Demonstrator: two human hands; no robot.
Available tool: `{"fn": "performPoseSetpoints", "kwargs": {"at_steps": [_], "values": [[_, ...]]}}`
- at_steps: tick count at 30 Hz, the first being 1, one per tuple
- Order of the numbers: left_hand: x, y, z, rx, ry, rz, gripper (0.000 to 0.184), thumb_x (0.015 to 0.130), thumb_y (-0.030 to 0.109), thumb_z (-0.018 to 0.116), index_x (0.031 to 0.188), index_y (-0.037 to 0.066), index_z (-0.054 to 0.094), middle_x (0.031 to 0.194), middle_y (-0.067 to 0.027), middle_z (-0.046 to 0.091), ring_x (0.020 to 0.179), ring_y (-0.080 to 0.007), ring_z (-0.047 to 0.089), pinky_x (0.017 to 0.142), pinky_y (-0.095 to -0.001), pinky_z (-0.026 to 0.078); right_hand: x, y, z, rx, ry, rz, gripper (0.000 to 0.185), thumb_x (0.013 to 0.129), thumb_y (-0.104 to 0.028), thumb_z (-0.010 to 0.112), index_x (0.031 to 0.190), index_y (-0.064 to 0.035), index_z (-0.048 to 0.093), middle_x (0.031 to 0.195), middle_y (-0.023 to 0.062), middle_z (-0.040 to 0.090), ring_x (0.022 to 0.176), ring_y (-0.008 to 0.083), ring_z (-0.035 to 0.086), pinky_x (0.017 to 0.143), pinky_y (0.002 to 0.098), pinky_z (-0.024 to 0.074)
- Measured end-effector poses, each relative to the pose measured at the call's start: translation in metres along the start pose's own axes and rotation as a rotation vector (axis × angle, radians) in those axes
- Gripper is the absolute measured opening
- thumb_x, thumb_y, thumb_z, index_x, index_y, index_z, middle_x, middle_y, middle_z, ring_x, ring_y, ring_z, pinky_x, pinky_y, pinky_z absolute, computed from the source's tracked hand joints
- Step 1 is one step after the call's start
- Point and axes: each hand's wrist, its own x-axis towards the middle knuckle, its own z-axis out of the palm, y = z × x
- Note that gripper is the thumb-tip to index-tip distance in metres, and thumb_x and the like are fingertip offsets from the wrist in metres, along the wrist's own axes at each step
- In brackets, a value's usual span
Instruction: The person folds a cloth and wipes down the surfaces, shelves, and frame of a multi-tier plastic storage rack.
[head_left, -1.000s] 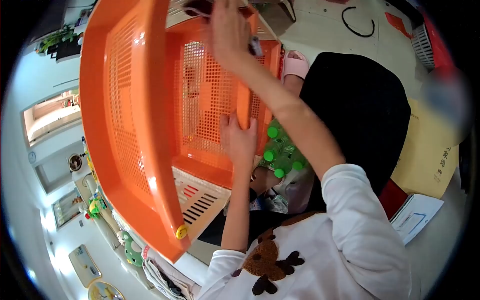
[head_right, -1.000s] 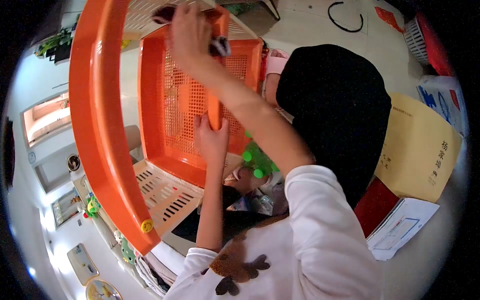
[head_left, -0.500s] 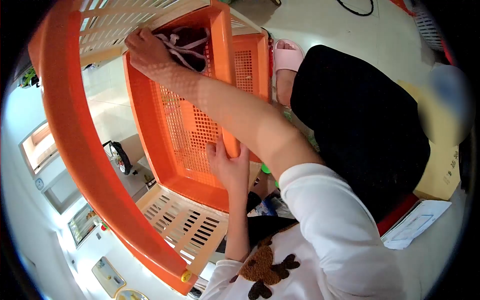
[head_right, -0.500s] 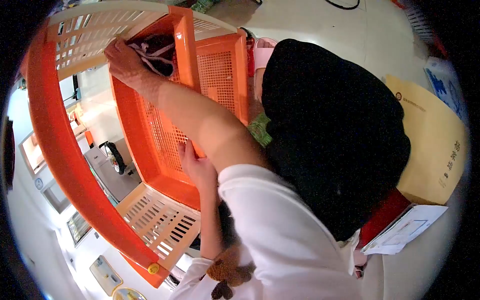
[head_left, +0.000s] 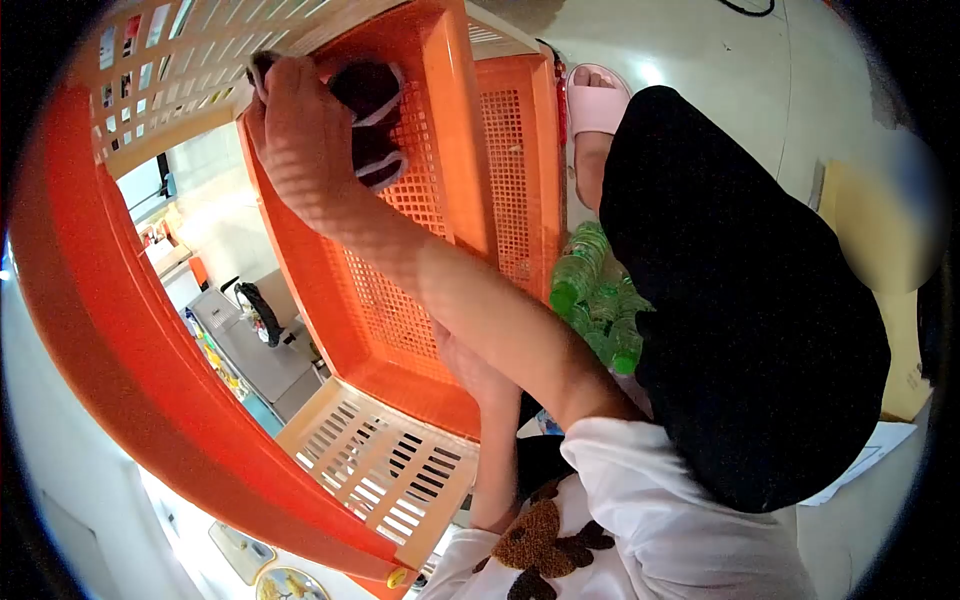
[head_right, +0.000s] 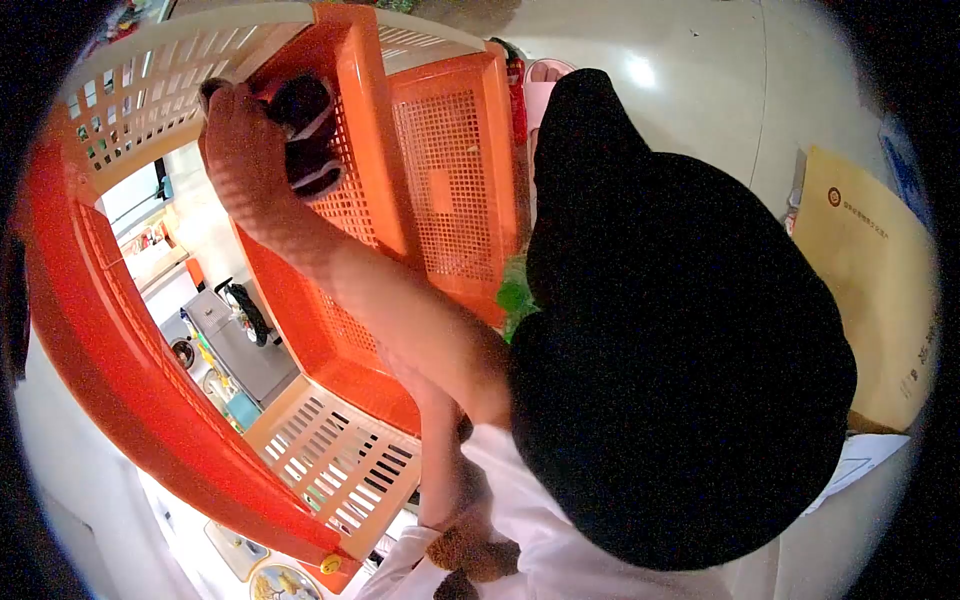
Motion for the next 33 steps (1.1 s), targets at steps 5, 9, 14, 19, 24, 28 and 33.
{"fn": "performPoseSetpoints", "kwargs": {"at_steps": [5,9,14,19,24,28,33], "values": [[-0.008,-0.012,0.002,0.173,-0.091,-0.022,0.039,0.077,0.031,0.052,0.103,0.002,0.054,0.103,-0.0166,0.056,0.104,-0.0331,0.046,0.094,-0.0429,0.031,-0.008,0.001,0.016,-0.181,0.001,-0.099,0.012,0.075,-0.013,0.051,0.079,-0.0015,0.05,0.078,0.013,0.046,0.073,0.0241,0.049,0.058,0.0346,0.0443],[-0.016,-0.015,0.006,0.132,-0.095,-0.179,0.038,0.078,0.031,0.052,0.106,0.004,0.053,0.105,-0.0172,0.054,0.103,-0.0334,0.045,0.092,-0.0406,0.032,-0.023,0.01,0.029,-0.52,-0.055,-0.181,0.024,0.075,-0.019,0.053,0.09,-0.0004,0.053,0.077,0.0114,0.045,0.07,0.0214,0.049,0.056,0.0302,0.0442],[0.005,0.047,-0.003,-0.053,0.143,-0.437,0.037,0.077,0.027,0.054,0.104,0.003,0.054,0.106,-0.0168,0.054,0.1,-0.0336,0.047,0.087,-0.0387,0.036,-0.009,-0.004,0.044,-0.34,-0.696,0.156,0.032,0.079,-0.016,0.047,0.105,0.0024,0.052,0.091,0.0145,0.056,0.086,0.023,0.053,0.069,0.0341,0.0433],[0.0,0.028,0.001,-0.037,0.087,-0.339,0.037,0.076,0.027,0.054,0.104,0.002,0.054,0.106,-0.0167,0.054,0.1,-0.0335,0.047,0.087,-0.0387,0.036,-0.037,0.021,0.108,-0.204,-0.375,0.136,0.036,0.079,-0.018,0.049,0.111,-0.001,0.051,0.099,0.0159,0.06,0.09,0.0234,0.059,0.071,0.0383,0.0479],[0.002,0.026,-0.003,-0.049,0.077,-0.322,0.037,0.075,0.026,0.055,0.103,0.002,0.055,0.106,-0.0166,0.054,0.1,-0.0334,0.047,0.086,-0.0387,0.037,-0.023,0.01,0.093,-0.365,-0.803,0.033,0.036,0.08,-0.019,0.049,0.113,-0.0044,0.051,0.098,0.0123,0.062,0.089,0.0205,0.06,0.068,0.0391,0.048],[0.0,0.025,-0.003,-0.049,0.067,-0.314,0.036,0.075,0.025,0.055,0.102,0.002,0.055,0.106,-0.0165,0.054,0.1,-0.0334,0.047,0.086,-0.0387,0.037,-0.03,0.019,0.092,-0.491,-0.748,-0.209,0.03,0.08,-0.015,0.047,0.109,-0.0076,0.051,0.069,0.0039,0.064,0.06,0.0186,0.063,0.047,0.0345,0.0453],[0.0,0.023,-0.001,-0.05,0.069,-0.303,0.036,0.074,0.025,0.055,0.102,0.002,0.055,0.106,-0.0164,0.054,0.099,-0.0333,0.047,0.085,-0.0387,0.037,-0.035,0.012,0.083,-0.621,-0.649,-0.039,0.044,0.08,-0.018,0.047,0.121,-0.003,0.04,0.063,0.0052,0.063,0.052,0.0188,0.061,0.039,0.0366,0.0421]]}}
